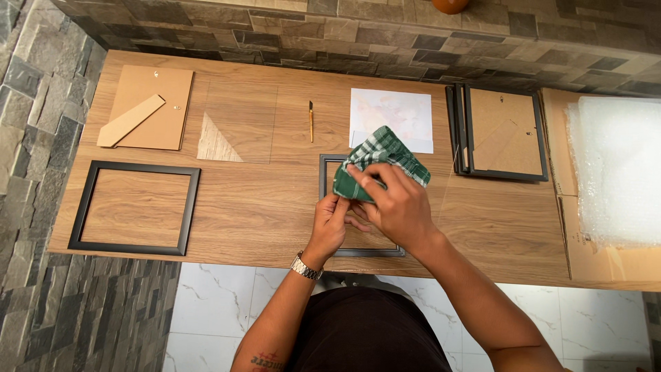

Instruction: The person wipes a clear glass pane with a green cloth, then wipes the inside of a black picture frame. The person handles the glass and frame on a wooden workbench with other frame parts nearby.

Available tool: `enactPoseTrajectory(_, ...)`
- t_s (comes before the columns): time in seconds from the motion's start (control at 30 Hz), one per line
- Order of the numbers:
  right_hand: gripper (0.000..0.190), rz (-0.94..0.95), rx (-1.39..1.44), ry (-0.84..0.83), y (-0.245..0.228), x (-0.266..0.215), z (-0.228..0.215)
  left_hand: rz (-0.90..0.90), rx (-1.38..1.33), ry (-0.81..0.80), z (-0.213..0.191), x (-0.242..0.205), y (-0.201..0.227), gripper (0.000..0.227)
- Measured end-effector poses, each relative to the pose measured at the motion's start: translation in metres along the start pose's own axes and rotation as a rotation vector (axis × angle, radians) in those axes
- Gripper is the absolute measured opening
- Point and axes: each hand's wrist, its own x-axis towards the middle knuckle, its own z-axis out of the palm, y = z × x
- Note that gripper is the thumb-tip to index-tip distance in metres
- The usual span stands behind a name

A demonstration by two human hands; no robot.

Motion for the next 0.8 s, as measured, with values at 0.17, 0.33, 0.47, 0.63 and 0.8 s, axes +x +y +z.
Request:
enactPoseTrajectory(0.17,0.043,0.093,0.061,0.116,0.032,0.014,0.023,0.028,0.049,-0.034,0.04,-0.011,0.08,0.049)
enactPoseTrajectory(0.33,0.045,0.088,0.065,0.039,0.007,0.003,0.018,0.034,0.014,-0.008,0.018,-0.004,0.052,0.045)
enactPoseTrajectory(0.47,0.047,0.152,0.057,0.108,0.019,0.021,0.017,0.028,0.051,-0.029,0.036,-0.013,0.079,0.048)
enactPoseTrajectory(0.63,0.048,0.161,0.095,0.059,-0.005,0.004,0.023,0.044,0.001,0.015,0.014,-0.002,0.045,0.044)
enactPoseTrajectory(0.8,0.043,0.236,0.177,-0.006,0.004,0.006,0.029,-0.009,0.014,0.035,0.015,-0.003,0.048,0.047)
